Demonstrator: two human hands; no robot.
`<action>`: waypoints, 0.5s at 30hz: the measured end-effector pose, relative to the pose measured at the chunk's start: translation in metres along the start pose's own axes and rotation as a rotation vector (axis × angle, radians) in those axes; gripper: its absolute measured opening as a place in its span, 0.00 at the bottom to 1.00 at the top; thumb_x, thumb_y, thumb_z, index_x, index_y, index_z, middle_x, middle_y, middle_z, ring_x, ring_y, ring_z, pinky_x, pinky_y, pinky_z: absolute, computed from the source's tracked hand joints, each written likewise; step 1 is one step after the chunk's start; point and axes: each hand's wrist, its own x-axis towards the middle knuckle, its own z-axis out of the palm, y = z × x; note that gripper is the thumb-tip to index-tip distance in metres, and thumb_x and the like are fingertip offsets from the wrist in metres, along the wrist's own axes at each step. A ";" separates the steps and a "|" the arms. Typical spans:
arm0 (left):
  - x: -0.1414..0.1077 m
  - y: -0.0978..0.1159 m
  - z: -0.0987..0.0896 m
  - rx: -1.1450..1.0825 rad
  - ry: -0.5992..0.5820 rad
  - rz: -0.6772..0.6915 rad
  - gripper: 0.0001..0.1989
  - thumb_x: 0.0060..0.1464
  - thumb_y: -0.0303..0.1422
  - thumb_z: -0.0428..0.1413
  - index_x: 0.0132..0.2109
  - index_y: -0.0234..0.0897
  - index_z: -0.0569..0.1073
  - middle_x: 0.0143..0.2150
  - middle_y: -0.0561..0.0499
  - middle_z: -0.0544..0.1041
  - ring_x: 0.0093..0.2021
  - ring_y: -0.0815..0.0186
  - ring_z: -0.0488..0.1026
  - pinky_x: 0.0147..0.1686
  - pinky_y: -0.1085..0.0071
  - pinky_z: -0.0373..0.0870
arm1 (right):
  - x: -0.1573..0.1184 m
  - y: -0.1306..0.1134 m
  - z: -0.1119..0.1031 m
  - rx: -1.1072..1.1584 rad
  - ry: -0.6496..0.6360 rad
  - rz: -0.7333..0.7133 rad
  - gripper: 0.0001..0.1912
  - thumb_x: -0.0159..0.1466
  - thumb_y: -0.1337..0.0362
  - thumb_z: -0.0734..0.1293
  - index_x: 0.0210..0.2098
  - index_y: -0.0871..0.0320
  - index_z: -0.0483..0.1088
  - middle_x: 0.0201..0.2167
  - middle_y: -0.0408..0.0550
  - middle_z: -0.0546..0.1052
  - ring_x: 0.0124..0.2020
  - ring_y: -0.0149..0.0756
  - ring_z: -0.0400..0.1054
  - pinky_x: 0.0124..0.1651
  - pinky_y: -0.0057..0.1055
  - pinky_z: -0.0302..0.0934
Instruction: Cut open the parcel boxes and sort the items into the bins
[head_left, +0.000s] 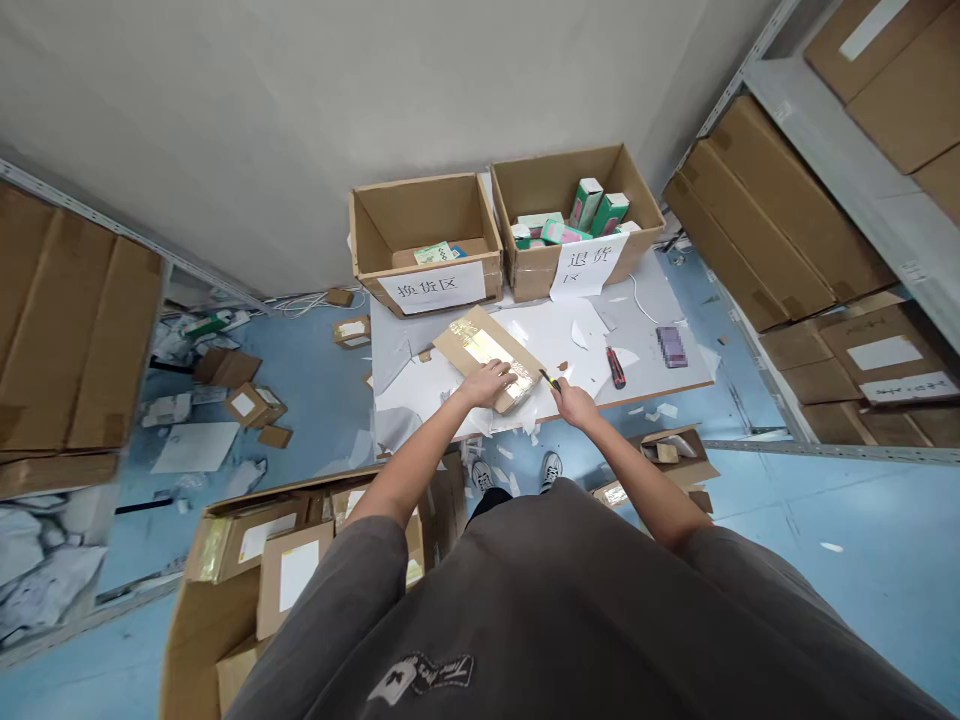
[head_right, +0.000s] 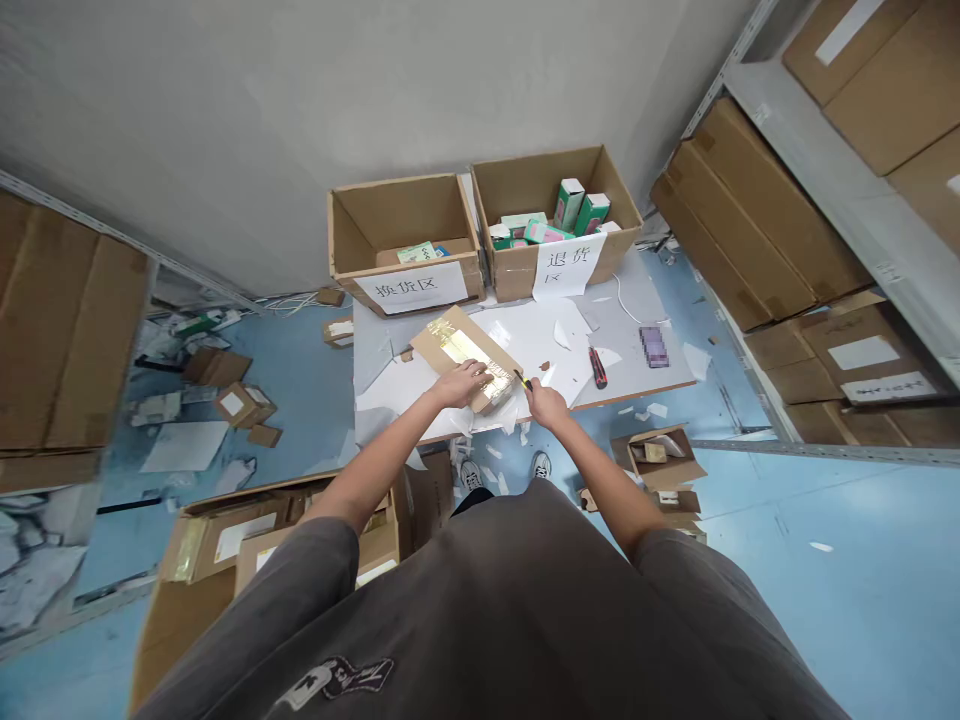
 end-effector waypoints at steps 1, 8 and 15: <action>0.005 0.006 0.001 0.043 -0.032 0.016 0.43 0.51 0.30 0.66 0.74 0.46 0.68 0.76 0.40 0.66 0.77 0.43 0.57 0.73 0.49 0.63 | 0.009 0.000 0.001 0.042 0.025 -0.011 0.17 0.83 0.56 0.54 0.63 0.58 0.65 0.51 0.62 0.84 0.54 0.53 0.80 0.49 0.36 0.66; 0.019 0.018 -0.003 0.159 -0.108 -0.079 0.45 0.48 0.29 0.69 0.72 0.44 0.68 0.72 0.37 0.68 0.70 0.44 0.65 0.64 0.53 0.71 | 0.081 -0.018 0.024 0.296 0.133 0.039 0.24 0.78 0.48 0.64 0.62 0.59 0.61 0.51 0.62 0.83 0.54 0.54 0.79 0.49 0.37 0.67; 0.015 0.024 -0.004 0.104 -0.139 -0.169 0.49 0.43 0.36 0.77 0.71 0.42 0.68 0.70 0.37 0.69 0.69 0.45 0.66 0.65 0.57 0.68 | 0.120 -0.012 0.034 0.344 0.184 -0.046 0.22 0.75 0.52 0.67 0.61 0.57 0.62 0.50 0.60 0.83 0.52 0.54 0.78 0.49 0.37 0.67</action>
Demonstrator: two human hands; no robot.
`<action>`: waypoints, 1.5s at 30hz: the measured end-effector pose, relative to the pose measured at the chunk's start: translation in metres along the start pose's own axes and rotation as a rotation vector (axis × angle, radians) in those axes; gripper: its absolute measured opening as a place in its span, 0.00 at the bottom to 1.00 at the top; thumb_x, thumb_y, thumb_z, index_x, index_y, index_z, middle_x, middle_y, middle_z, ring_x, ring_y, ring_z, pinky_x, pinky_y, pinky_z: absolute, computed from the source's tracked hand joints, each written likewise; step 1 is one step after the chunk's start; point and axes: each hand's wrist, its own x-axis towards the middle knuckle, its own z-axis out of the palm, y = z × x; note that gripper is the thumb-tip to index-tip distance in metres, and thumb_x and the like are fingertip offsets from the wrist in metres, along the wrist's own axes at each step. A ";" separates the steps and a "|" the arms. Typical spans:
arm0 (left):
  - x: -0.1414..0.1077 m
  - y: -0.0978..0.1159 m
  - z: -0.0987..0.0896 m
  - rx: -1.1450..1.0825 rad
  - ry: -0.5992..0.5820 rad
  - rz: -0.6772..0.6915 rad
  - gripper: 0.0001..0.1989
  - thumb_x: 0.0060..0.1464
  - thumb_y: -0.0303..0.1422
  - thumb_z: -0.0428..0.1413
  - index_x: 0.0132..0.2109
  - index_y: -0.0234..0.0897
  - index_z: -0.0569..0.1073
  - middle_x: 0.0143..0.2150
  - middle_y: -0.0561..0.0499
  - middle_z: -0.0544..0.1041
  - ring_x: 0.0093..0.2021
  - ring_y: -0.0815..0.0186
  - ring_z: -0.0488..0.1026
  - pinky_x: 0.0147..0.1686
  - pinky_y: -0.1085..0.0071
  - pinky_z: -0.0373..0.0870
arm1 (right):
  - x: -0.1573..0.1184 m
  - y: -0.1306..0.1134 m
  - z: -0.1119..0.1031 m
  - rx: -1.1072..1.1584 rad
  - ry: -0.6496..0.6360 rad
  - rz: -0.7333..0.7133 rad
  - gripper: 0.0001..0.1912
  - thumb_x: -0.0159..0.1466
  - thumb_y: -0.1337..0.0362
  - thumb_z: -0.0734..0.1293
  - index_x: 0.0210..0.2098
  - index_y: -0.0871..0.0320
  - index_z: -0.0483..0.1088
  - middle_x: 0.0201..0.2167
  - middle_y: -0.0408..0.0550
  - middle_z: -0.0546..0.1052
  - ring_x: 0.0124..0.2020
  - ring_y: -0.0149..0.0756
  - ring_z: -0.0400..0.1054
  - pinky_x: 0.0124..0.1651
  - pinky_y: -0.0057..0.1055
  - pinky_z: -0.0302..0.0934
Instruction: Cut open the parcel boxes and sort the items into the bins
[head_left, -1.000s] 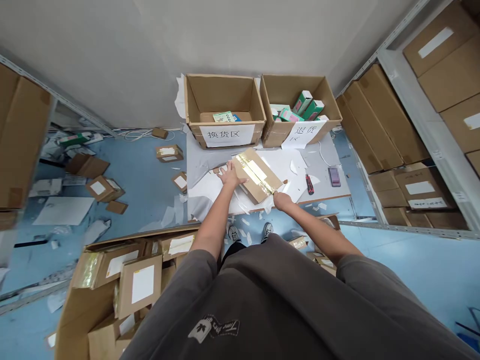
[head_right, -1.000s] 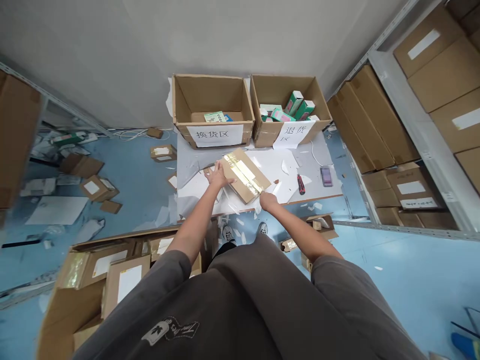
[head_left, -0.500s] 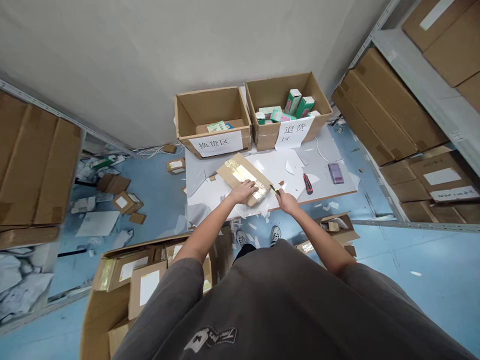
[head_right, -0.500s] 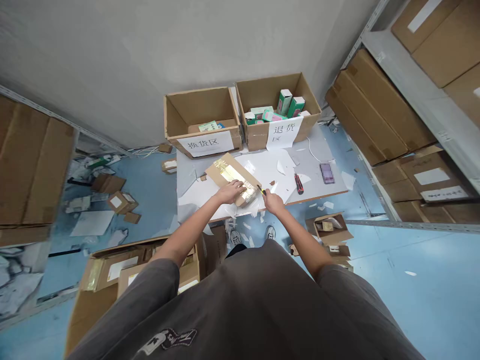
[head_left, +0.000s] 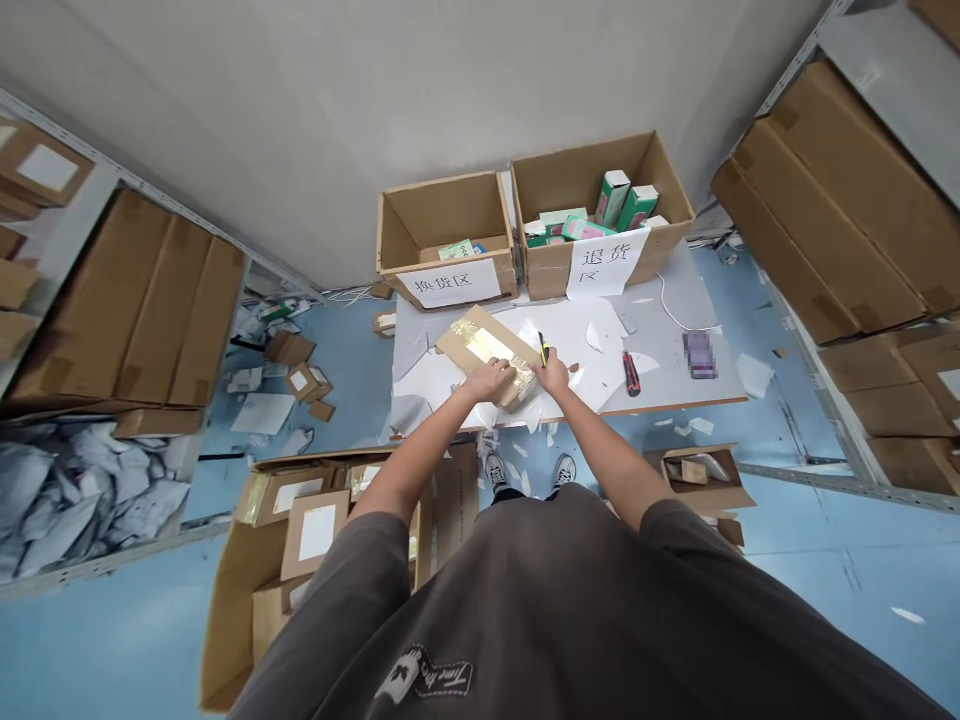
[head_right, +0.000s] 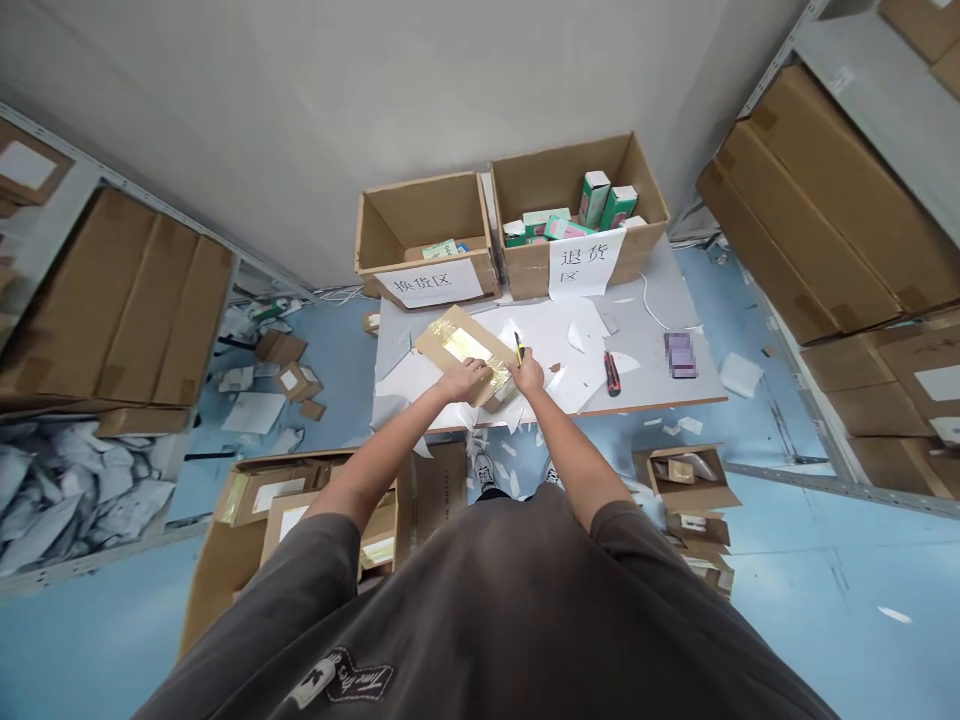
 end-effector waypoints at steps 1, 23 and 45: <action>0.002 0.004 0.000 -0.006 0.002 -0.032 0.50 0.42 0.37 0.78 0.70 0.41 0.68 0.70 0.36 0.69 0.69 0.44 0.66 0.65 0.56 0.67 | 0.008 0.002 -0.002 0.002 -0.012 -0.037 0.22 0.75 0.53 0.68 0.61 0.57 0.62 0.50 0.60 0.83 0.52 0.54 0.78 0.49 0.37 0.66; 0.029 0.048 0.011 -0.086 0.087 -0.336 0.63 0.38 0.47 0.79 0.76 0.35 0.61 0.78 0.31 0.62 0.81 0.42 0.52 0.77 0.53 0.52 | -0.019 0.032 -0.031 -0.028 -0.190 -0.212 0.20 0.82 0.50 0.52 0.52 0.52 0.70 0.38 0.50 0.83 0.41 0.46 0.79 0.52 0.35 0.65; 0.018 0.029 0.007 -0.331 0.180 -0.277 0.45 0.59 0.45 0.69 0.77 0.41 0.60 0.74 0.36 0.71 0.71 0.47 0.72 0.67 0.58 0.70 | -0.051 0.028 -0.060 0.005 -0.548 -0.115 0.24 0.79 0.41 0.58 0.41 0.53 0.69 0.26 0.41 0.74 0.21 0.35 0.67 0.31 0.30 0.65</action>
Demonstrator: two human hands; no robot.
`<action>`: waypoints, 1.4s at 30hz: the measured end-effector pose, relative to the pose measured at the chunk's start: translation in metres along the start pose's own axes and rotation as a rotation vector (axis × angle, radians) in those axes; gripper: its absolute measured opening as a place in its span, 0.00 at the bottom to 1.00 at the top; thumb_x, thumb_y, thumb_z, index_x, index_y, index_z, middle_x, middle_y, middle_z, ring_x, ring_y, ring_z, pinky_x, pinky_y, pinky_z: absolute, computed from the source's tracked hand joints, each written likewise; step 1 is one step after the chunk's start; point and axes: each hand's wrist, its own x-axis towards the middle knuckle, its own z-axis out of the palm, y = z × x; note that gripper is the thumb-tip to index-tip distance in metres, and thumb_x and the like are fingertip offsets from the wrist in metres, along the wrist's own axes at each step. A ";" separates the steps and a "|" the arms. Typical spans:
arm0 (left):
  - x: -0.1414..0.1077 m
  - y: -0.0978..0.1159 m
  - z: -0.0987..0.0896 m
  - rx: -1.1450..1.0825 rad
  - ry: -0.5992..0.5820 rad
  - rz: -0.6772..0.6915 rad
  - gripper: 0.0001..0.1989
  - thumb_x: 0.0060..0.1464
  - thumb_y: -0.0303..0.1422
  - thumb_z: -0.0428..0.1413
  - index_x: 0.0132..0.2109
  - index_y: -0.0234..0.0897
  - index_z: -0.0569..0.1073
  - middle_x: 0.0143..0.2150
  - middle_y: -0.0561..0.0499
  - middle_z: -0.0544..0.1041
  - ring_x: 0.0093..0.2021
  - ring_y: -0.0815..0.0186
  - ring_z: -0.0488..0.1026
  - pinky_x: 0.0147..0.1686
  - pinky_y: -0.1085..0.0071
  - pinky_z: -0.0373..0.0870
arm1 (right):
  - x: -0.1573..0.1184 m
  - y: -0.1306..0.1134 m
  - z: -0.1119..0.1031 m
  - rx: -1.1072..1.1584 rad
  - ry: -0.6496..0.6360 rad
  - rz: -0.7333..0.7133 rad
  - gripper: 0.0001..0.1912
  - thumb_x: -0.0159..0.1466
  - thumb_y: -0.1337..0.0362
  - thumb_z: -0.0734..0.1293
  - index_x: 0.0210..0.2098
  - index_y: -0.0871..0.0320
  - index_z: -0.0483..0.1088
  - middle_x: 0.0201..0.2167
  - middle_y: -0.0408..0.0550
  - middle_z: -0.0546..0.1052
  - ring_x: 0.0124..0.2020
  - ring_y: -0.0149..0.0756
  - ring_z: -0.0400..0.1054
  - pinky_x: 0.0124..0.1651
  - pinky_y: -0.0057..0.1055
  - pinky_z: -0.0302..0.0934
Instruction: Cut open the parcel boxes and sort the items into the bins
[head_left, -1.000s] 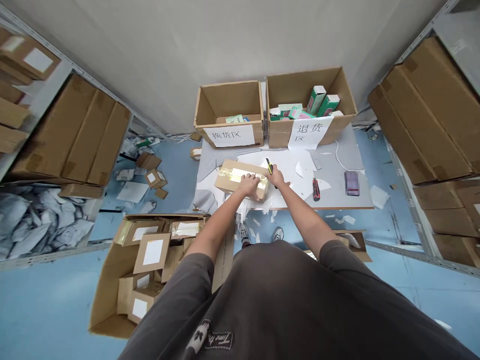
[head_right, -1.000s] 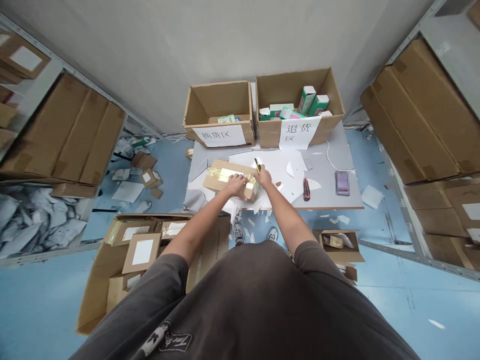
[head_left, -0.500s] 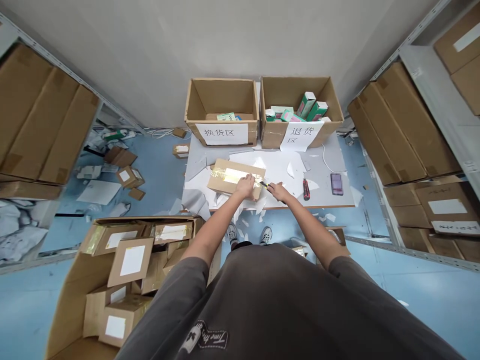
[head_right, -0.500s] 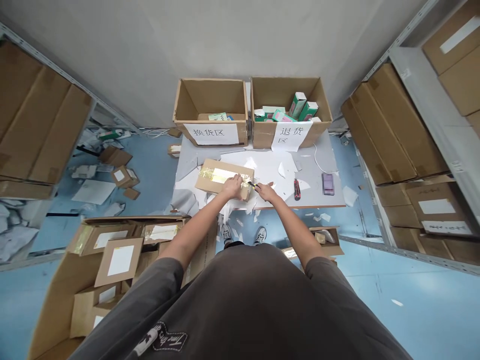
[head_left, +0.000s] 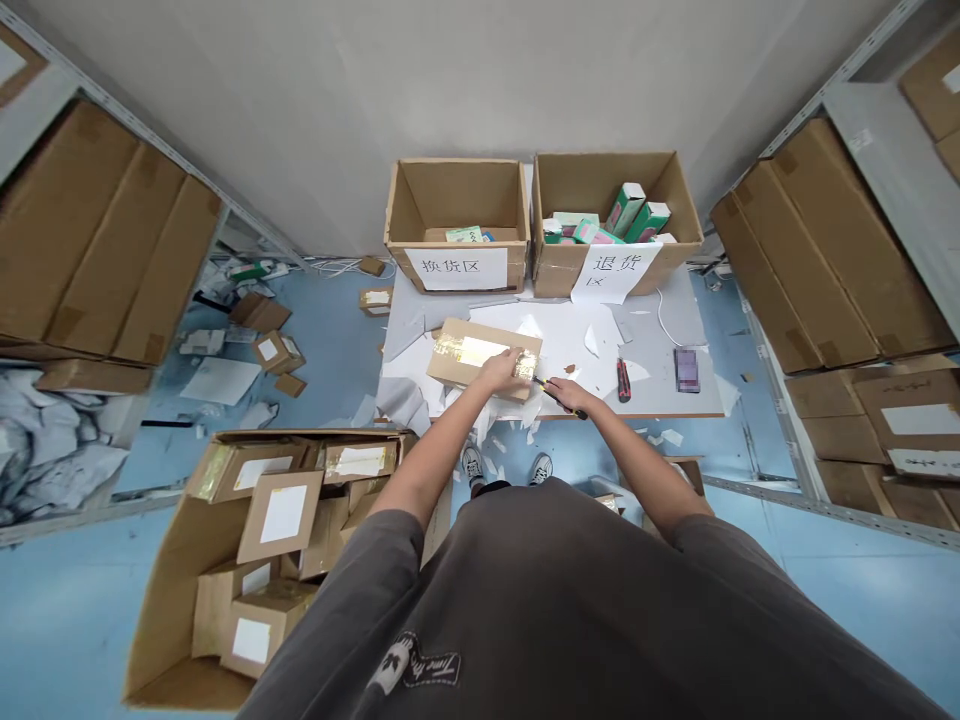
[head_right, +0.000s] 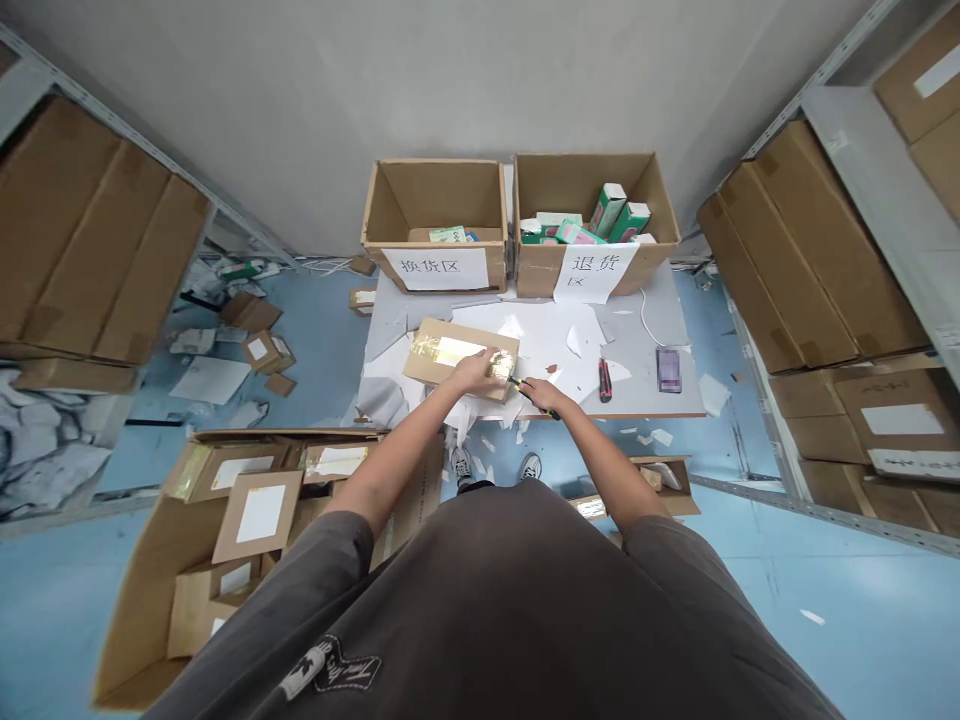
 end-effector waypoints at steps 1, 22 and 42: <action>0.001 -0.004 -0.004 -0.022 0.027 -0.011 0.39 0.64 0.42 0.64 0.76 0.43 0.62 0.71 0.39 0.75 0.69 0.50 0.74 0.65 0.59 0.71 | -0.003 0.006 -0.004 -0.027 0.022 0.013 0.23 0.79 0.43 0.58 0.42 0.53 0.70 0.26 0.42 0.75 0.21 0.36 0.68 0.32 0.31 0.65; 0.040 -0.041 0.008 0.134 0.040 0.207 0.35 0.71 0.42 0.52 0.79 0.35 0.60 0.83 0.31 0.55 0.84 0.40 0.45 0.80 0.41 0.44 | 0.012 0.026 -0.009 -0.304 0.299 -0.144 0.20 0.79 0.51 0.63 0.65 0.50 0.75 0.55 0.54 0.78 0.58 0.48 0.72 0.57 0.37 0.65; 0.052 -0.043 0.001 0.107 -0.049 0.221 0.46 0.67 0.52 0.60 0.83 0.42 0.53 0.84 0.32 0.50 0.84 0.36 0.40 0.77 0.29 0.39 | 0.011 0.012 -0.013 -0.460 0.247 -0.127 0.20 0.80 0.51 0.63 0.66 0.48 0.75 0.56 0.57 0.79 0.59 0.50 0.72 0.56 0.36 0.64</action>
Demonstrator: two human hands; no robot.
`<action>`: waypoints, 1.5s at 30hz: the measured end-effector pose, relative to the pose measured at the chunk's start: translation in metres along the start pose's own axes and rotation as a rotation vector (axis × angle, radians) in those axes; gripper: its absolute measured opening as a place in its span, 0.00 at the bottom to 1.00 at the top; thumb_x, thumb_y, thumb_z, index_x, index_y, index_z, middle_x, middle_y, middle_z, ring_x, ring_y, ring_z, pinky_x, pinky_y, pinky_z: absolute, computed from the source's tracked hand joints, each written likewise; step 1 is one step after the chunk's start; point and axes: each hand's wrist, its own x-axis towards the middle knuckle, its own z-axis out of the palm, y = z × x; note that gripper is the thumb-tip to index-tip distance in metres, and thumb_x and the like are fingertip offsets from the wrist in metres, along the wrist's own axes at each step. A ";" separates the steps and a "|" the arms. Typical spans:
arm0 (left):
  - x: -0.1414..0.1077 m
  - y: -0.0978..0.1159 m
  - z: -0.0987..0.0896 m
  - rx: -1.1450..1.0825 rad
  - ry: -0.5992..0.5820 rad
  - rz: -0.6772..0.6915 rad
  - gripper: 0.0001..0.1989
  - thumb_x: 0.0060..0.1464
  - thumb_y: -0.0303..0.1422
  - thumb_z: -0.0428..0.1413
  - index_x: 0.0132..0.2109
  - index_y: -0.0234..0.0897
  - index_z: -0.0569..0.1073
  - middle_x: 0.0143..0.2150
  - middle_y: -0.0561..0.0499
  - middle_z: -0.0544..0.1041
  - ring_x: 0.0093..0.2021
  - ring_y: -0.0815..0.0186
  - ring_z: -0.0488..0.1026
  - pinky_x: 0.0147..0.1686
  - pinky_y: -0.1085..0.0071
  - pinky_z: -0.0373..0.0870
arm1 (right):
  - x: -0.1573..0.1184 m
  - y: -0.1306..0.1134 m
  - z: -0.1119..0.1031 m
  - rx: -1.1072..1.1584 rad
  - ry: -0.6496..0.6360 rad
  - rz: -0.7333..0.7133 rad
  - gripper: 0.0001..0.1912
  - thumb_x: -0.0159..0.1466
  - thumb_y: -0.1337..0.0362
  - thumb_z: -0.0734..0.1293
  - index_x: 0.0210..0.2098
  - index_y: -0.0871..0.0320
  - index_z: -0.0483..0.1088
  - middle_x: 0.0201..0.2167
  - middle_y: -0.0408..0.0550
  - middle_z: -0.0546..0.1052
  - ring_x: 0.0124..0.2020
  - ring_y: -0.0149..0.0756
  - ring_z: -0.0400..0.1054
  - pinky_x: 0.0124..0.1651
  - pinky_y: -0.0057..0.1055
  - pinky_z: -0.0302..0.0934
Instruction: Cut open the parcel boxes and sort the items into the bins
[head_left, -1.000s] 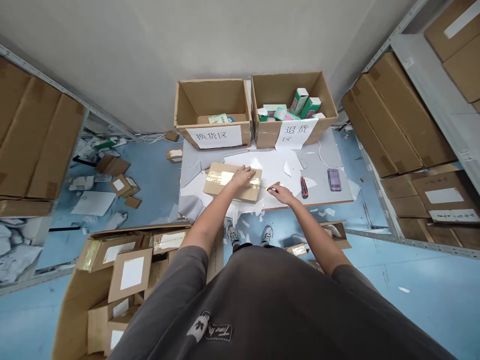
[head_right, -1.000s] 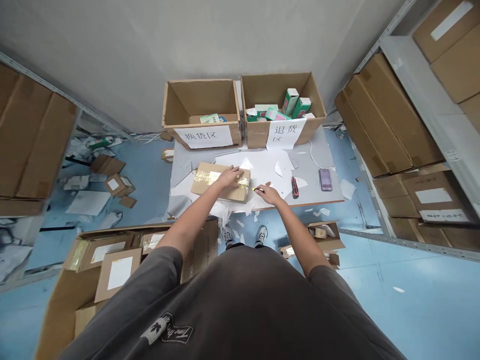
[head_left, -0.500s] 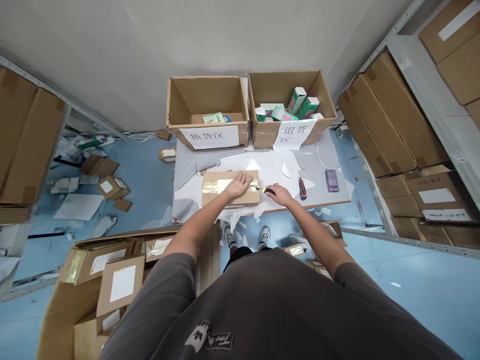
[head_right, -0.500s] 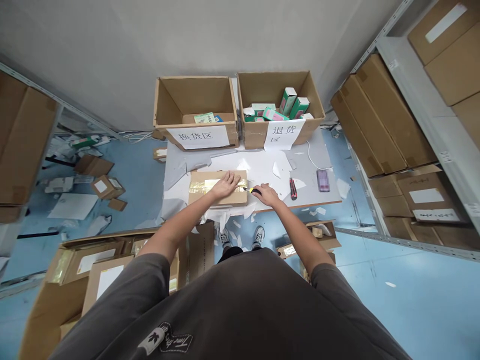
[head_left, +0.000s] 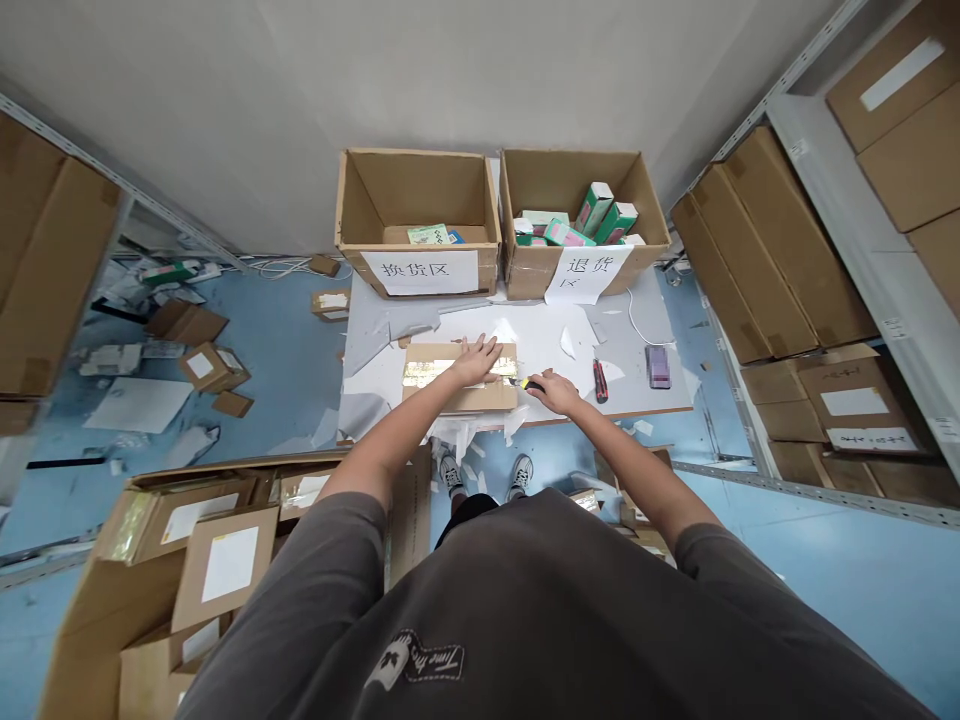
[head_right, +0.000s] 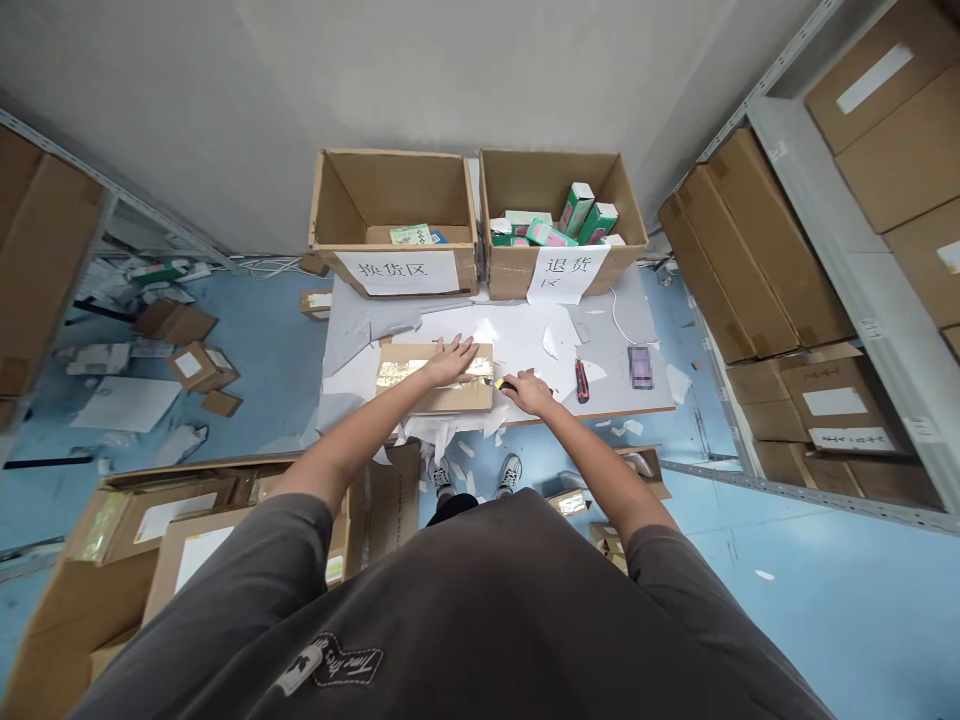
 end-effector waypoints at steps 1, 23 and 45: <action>-0.002 0.001 0.003 0.001 0.022 0.004 0.45 0.68 0.52 0.58 0.83 0.42 0.53 0.84 0.32 0.50 0.84 0.37 0.39 0.77 0.29 0.37 | 0.000 -0.002 -0.001 -0.013 -0.004 0.003 0.20 0.80 0.50 0.63 0.66 0.48 0.75 0.55 0.57 0.79 0.59 0.51 0.72 0.56 0.36 0.64; 0.005 -0.006 0.070 0.017 0.366 0.196 0.29 0.68 0.23 0.46 0.73 0.18 0.64 0.70 0.16 0.71 0.75 0.39 0.68 0.73 0.27 0.60 | 0.008 0.002 -0.018 -0.243 0.020 -0.063 0.24 0.83 0.50 0.56 0.68 0.53 0.72 0.57 0.59 0.76 0.57 0.51 0.70 0.51 0.37 0.62; -0.009 0.002 0.072 -0.125 0.455 0.100 0.20 0.76 0.38 0.52 0.65 0.31 0.77 0.68 0.28 0.77 0.74 0.47 0.71 0.75 0.42 0.66 | 0.030 0.039 -0.023 0.044 0.224 -0.004 0.19 0.79 0.55 0.61 0.61 0.56 0.74 0.53 0.60 0.80 0.53 0.52 0.72 0.54 0.40 0.63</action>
